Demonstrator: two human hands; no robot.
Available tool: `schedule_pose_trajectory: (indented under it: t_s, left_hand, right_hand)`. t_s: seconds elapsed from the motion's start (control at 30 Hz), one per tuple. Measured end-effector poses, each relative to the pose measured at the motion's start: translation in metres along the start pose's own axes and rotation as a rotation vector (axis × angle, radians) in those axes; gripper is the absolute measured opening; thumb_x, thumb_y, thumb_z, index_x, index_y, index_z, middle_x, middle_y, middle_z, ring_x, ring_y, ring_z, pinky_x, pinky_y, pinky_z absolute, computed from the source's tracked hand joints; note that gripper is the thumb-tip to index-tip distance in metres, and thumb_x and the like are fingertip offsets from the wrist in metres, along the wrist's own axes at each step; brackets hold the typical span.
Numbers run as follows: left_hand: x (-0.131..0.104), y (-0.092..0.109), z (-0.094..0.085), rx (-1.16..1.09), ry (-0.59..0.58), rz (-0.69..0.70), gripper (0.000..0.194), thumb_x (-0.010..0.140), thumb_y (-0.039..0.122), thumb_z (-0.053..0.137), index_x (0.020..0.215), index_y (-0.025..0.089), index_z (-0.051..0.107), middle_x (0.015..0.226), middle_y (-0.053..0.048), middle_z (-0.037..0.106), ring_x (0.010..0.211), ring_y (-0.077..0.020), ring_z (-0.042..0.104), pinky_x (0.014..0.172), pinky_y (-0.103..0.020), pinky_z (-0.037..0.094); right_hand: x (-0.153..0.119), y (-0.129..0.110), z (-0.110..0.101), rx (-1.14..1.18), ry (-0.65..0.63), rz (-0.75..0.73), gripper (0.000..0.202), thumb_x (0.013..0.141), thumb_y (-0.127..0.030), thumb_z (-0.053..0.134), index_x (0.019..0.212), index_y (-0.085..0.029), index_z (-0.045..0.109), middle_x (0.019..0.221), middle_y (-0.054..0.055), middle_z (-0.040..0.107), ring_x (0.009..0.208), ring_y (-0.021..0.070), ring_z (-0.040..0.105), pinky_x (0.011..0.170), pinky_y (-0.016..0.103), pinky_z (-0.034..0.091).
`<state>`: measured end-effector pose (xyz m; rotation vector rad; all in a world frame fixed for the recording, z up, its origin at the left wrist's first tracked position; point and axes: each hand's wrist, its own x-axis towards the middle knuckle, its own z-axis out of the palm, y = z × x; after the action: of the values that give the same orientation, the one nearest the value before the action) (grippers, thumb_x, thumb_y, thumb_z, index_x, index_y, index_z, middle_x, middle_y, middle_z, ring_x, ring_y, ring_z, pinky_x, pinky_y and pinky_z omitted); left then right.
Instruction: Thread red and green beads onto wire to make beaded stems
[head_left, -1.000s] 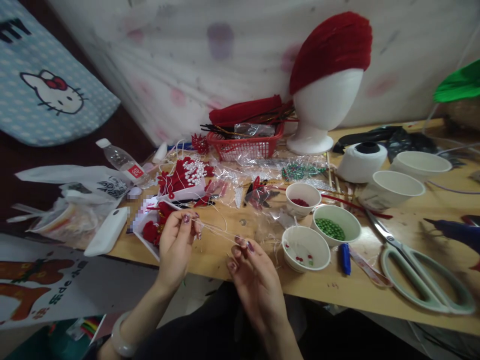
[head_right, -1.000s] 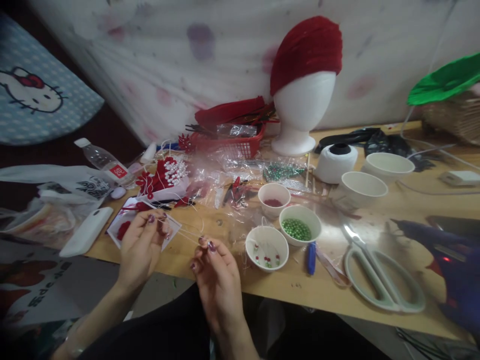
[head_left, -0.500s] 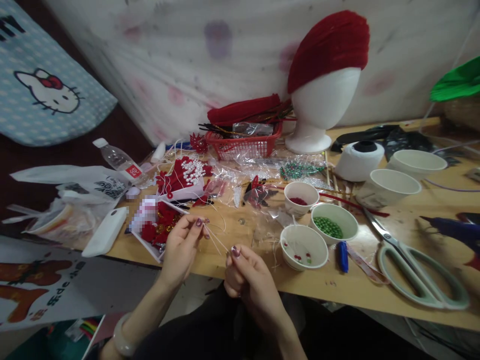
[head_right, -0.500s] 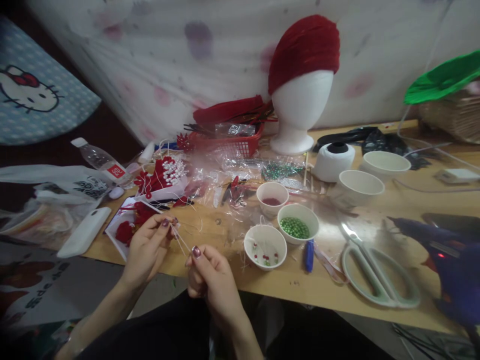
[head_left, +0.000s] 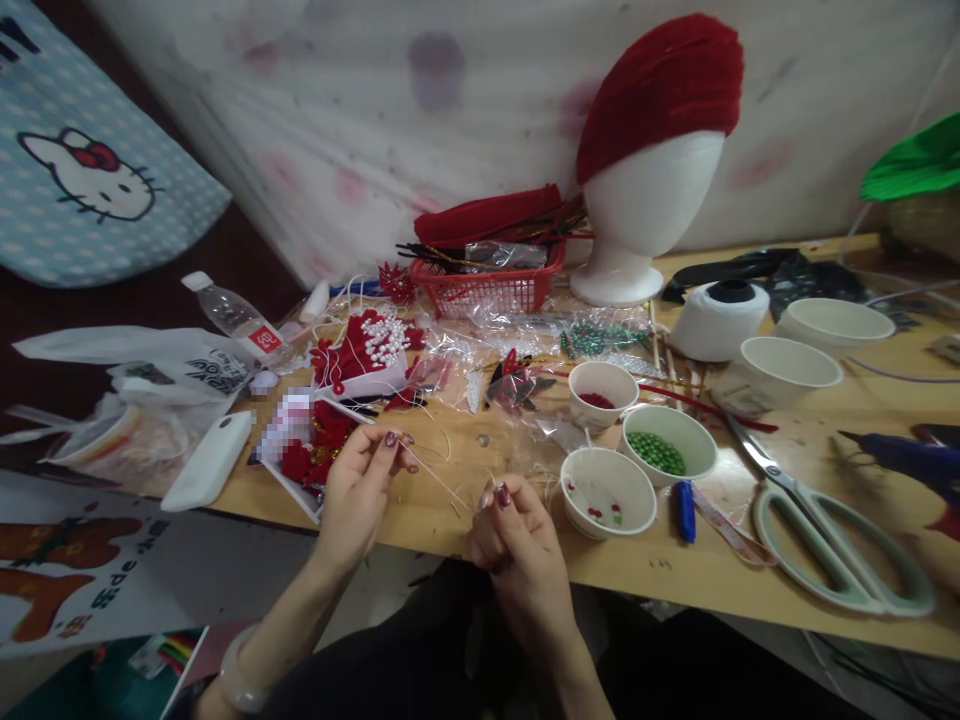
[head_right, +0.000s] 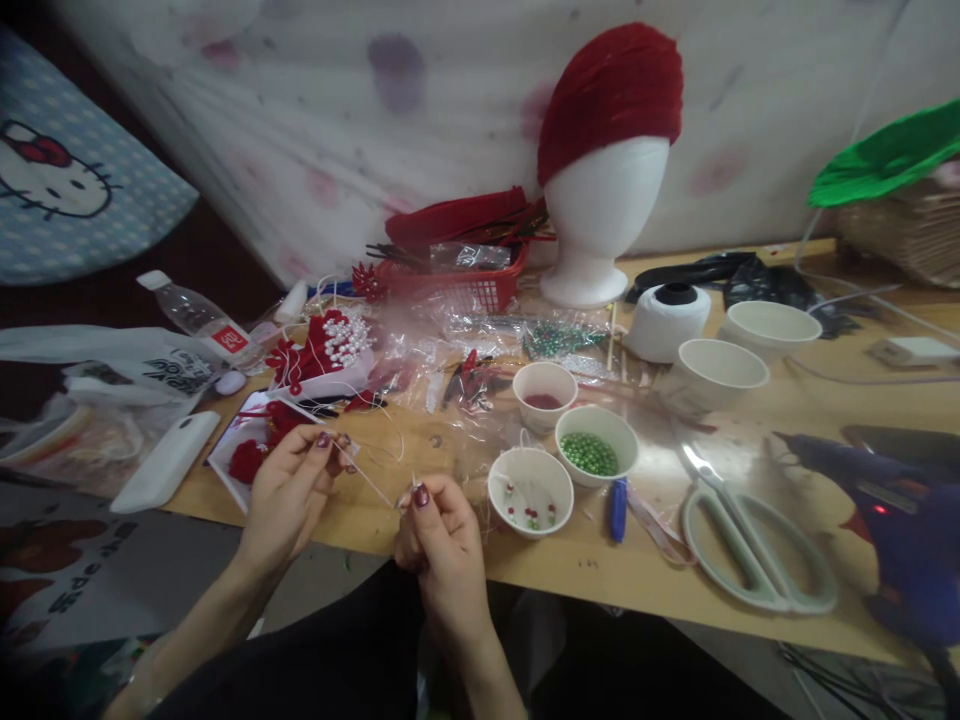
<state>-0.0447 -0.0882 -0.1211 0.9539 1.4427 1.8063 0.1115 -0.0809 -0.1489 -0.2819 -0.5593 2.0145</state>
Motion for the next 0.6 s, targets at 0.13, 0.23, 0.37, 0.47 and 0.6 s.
schedule_pose_trajectory:
  t_s: [0.13, 0.23, 0.37, 0.47, 0.6]
  left_hand:
    - [0.007, 0.011, -0.012, 0.301, -0.036, 0.140, 0.022, 0.085, 0.039, 0.069, 0.085, 0.018, 0.062, 0.074, 0.001, 0.064, 0.069, -0.0124, 0.060, 0.072, -0.027, 0.050]
    - [0.011, 0.027, -0.016, 0.359, -0.064, 0.185, 0.026, 0.086, 0.044, 0.067, 0.082, 0.019, 0.061, 0.075, 0.001, 0.064, 0.068, -0.0116, 0.060, 0.070, -0.024, 0.049]
    - [0.014, 0.048, 0.001, 0.106, -0.258, 0.020, 0.028, 0.085, 0.044, 0.069, 0.076, 0.019, 0.061, 0.070, 0.003, 0.060, 0.061, -0.0102, 0.057, 0.061, -0.022, 0.049]
    - [0.016, 0.058, 0.024, -0.079, -0.400, -0.219, 0.026, 0.082, 0.038, 0.072, 0.073, 0.018, 0.060, 0.067, 0.002, 0.057, 0.057, -0.0098, 0.054, 0.056, -0.022, 0.048]
    - [0.016, 0.061, 0.047, -0.144, -0.519, -0.353, 0.027, 0.080, 0.037, 0.074, 0.070, 0.017, 0.059, 0.065, 0.001, 0.058, 0.058, -0.0102, 0.055, 0.056, -0.022, 0.047]
  right_hand:
    - [0.001, 0.001, -0.003, -0.050, 0.024, -0.008, 0.031, 0.083, -0.049, 0.073, 0.076, -0.022, 0.060, 0.046, -0.015, 0.023, 0.039, 0.0042, 0.013, 0.039, 0.017, 0.019]
    - [0.004, 0.003, -0.007, -0.119, 0.064, -0.019, 0.033, 0.083, -0.051, 0.072, 0.077, -0.021, 0.061, 0.047, -0.014, 0.026, 0.041, 0.0044, 0.015, 0.040, 0.017, 0.018]
    - [0.008, 0.005, -0.012, -0.213, 0.092, 0.003, 0.036, 0.082, -0.053, 0.072, 0.079, -0.019, 0.061, 0.049, -0.013, 0.029, 0.042, 0.0046, 0.018, 0.040, 0.017, 0.015]
    - [0.010, 0.006, -0.013, -0.253, 0.085, 0.028, 0.038, 0.081, -0.055, 0.072, 0.080, -0.019, 0.061, 0.050, -0.013, 0.030, 0.042, 0.0043, 0.019, 0.040, 0.018, 0.015]
    - [0.010, 0.006, -0.015, -0.281, 0.061, 0.074, 0.041, 0.078, -0.058, 0.073, 0.079, -0.018, 0.060, 0.049, -0.014, 0.029, 0.041, 0.0041, 0.019, 0.039, 0.018, 0.014]
